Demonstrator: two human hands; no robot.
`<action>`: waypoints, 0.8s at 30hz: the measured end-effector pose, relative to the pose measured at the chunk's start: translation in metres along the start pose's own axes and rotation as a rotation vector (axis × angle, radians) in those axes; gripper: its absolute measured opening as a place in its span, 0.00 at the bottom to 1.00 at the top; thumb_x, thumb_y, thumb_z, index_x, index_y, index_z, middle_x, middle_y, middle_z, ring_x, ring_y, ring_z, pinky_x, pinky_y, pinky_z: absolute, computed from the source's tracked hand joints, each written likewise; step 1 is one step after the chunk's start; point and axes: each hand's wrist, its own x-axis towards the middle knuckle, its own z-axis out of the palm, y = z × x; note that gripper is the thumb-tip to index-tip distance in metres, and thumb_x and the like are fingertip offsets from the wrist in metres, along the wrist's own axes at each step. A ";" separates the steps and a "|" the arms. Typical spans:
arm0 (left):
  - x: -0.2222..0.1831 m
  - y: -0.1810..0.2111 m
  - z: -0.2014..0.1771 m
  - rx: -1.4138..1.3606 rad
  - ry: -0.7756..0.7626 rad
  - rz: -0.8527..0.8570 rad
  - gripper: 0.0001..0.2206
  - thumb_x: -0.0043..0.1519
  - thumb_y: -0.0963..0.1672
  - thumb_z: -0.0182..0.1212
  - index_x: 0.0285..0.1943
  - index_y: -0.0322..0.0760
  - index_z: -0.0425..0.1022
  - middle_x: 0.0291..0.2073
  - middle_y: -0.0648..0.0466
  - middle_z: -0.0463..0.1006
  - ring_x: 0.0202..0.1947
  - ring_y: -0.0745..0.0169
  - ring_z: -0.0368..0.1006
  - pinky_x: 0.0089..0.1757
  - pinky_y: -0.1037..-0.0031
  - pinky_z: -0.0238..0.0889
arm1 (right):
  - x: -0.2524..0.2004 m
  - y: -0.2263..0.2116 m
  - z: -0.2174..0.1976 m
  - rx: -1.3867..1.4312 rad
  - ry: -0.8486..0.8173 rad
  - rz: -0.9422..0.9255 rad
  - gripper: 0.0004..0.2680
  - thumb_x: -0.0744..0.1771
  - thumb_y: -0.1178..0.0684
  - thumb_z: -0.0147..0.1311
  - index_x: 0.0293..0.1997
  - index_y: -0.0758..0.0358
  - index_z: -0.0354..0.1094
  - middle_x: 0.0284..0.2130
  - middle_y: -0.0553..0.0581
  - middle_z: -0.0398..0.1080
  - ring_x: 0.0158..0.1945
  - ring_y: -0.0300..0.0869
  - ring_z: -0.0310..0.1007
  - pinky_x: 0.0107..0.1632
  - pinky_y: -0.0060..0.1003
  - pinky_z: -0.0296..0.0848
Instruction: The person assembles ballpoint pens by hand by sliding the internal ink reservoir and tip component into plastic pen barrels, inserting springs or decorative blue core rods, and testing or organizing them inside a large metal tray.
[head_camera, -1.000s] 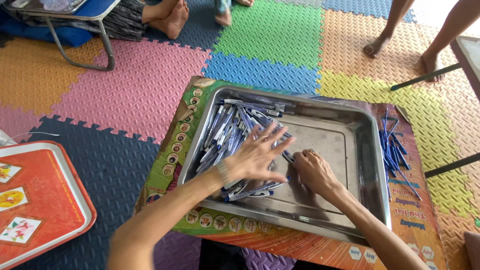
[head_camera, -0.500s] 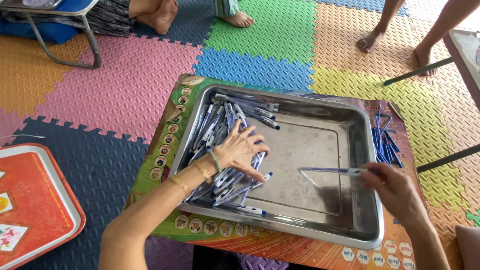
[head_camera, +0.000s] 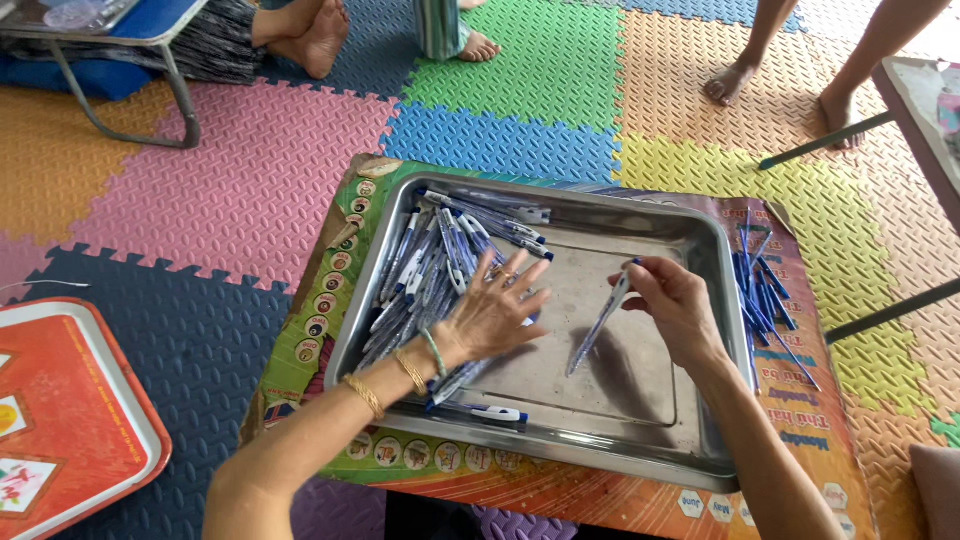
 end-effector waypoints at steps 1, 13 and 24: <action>0.008 0.010 0.000 0.003 -0.001 -0.002 0.26 0.58 0.58 0.74 0.63 0.53 0.79 0.75 0.49 0.71 0.76 0.33 0.63 0.65 0.24 0.54 | 0.001 -0.003 0.005 0.003 -0.003 -0.001 0.10 0.74 0.58 0.58 0.57 0.79 0.73 0.40 0.68 0.79 0.41 0.47 0.82 0.41 0.41 0.86; 0.053 0.072 0.006 -1.858 -0.298 -0.799 0.13 0.70 0.39 0.67 0.62 0.24 0.77 0.46 0.33 0.86 0.43 0.42 0.87 0.43 0.64 0.86 | -0.018 0.000 0.008 0.040 -0.037 0.086 0.12 0.74 0.57 0.57 0.62 0.77 0.74 0.40 0.68 0.80 0.42 0.46 0.80 0.43 0.36 0.82; 0.046 0.069 0.019 -1.971 -0.243 -0.863 0.13 0.67 0.39 0.73 0.59 0.29 0.81 0.46 0.40 0.89 0.43 0.47 0.87 0.44 0.63 0.85 | -0.025 0.010 0.009 -0.159 -0.062 0.150 0.15 0.69 0.57 0.68 0.62 0.71 0.78 0.42 0.64 0.85 0.39 0.40 0.79 0.38 0.30 0.74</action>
